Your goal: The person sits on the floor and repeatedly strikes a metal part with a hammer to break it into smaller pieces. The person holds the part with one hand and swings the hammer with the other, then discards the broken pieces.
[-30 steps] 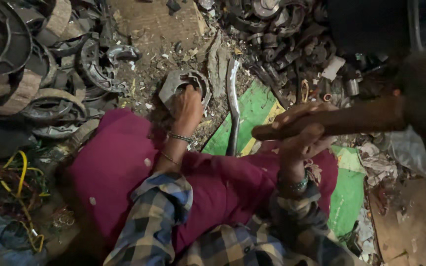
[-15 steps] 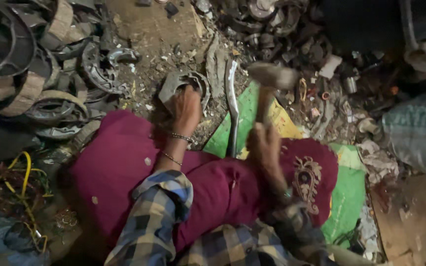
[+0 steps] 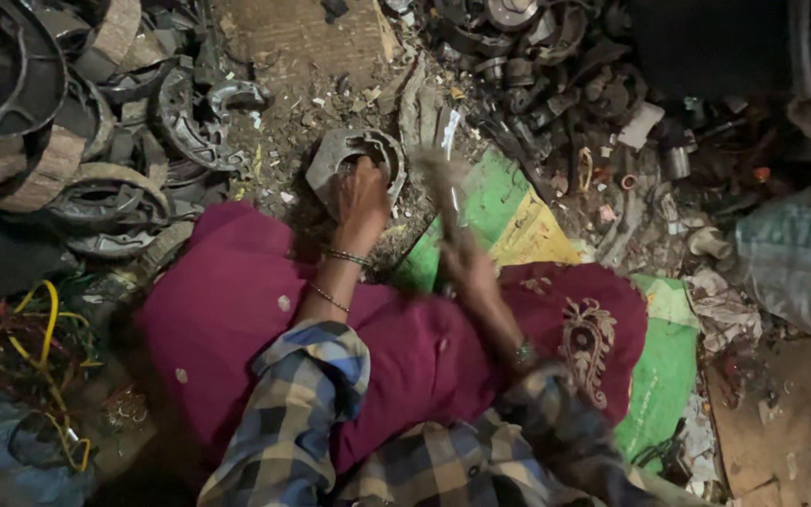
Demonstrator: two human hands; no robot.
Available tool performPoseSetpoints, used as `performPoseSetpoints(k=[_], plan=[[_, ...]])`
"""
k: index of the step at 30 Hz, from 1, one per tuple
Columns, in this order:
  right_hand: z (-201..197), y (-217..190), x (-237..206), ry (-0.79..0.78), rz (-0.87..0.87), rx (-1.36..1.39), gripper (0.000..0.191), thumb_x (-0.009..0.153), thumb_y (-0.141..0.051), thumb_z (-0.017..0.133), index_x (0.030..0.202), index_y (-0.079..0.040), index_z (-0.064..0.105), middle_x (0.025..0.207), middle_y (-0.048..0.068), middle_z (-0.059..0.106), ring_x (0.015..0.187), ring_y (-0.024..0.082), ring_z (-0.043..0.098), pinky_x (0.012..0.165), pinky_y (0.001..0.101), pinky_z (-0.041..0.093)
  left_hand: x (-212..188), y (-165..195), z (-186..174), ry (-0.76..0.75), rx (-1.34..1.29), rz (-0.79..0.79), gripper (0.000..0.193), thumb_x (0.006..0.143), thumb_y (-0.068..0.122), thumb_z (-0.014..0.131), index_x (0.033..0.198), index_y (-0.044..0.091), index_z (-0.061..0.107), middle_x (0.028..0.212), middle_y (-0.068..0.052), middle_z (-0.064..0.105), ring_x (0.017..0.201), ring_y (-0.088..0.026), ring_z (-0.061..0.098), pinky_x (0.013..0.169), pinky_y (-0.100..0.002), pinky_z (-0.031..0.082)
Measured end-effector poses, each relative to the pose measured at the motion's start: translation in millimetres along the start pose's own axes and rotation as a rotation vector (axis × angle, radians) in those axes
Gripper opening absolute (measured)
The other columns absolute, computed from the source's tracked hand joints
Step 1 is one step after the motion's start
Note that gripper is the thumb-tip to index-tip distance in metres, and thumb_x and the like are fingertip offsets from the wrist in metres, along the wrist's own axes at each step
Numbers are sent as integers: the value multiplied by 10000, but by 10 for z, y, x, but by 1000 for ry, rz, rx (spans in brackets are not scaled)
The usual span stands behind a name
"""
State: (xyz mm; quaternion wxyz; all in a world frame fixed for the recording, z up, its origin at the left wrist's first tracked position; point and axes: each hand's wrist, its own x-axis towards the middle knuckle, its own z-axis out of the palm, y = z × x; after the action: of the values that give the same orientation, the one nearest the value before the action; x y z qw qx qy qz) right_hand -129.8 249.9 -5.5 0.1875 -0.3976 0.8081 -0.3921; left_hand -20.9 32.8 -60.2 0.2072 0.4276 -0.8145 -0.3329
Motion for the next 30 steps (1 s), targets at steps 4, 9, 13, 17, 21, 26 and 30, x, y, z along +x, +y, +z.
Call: performPoseSetpoints(k=[4,9,13,17,21,26,30], plan=[[200,222,-221,-4,255,-266,384,1042,-385,654,1152,-21,601,711,71,626,616,173,619,546,346,496,17,21,-80,66,172,157,160,864,16,582,869,31,742,986,-250,661,887,-450,695,782,-545,522],[-457,-468,-278,199,180,506,322,1126,-336,566,1061,-20,555,762,28,564,594,130,531,468,309,452,3,23,-189,-13,204,192,126,869,24,623,870,44,748,951,-257,661,806,-455,698,664,-540,543],[-1003,-1066,-47,485,-421,579,321,1108,-382,513,1183,-70,509,921,72,678,721,150,699,624,317,589,12,25,-225,-1,213,259,79,797,28,645,792,12,722,940,-267,659,801,-431,711,659,-518,551],[-1092,-1010,218,408,-691,767,377,1062,-445,529,1035,-73,586,787,64,693,582,141,640,480,295,542,39,49,-227,-54,257,205,122,844,20,621,767,10,714,932,-264,668,796,-421,724,663,-519,557],[-459,-454,47,181,-219,311,384,1054,-401,594,1113,-22,588,804,96,654,639,183,616,542,322,517,34,35,-182,-29,227,178,133,857,21,599,795,6,716,955,-271,679,801,-446,721,670,-534,554],[206,167,-250,-41,115,-199,392,1044,-364,637,1164,7,596,780,113,620,661,208,605,582,345,490,78,-50,-34,40,85,29,170,937,127,601,959,-22,682,923,-291,686,871,-491,690,712,-580,523],[-70,49,-347,75,390,108,290,1056,-327,573,1076,-38,594,727,57,614,594,167,597,510,332,486,107,-23,-7,214,42,202,149,937,69,583,999,-34,671,1004,-286,673,927,-478,676,772,-553,536]])
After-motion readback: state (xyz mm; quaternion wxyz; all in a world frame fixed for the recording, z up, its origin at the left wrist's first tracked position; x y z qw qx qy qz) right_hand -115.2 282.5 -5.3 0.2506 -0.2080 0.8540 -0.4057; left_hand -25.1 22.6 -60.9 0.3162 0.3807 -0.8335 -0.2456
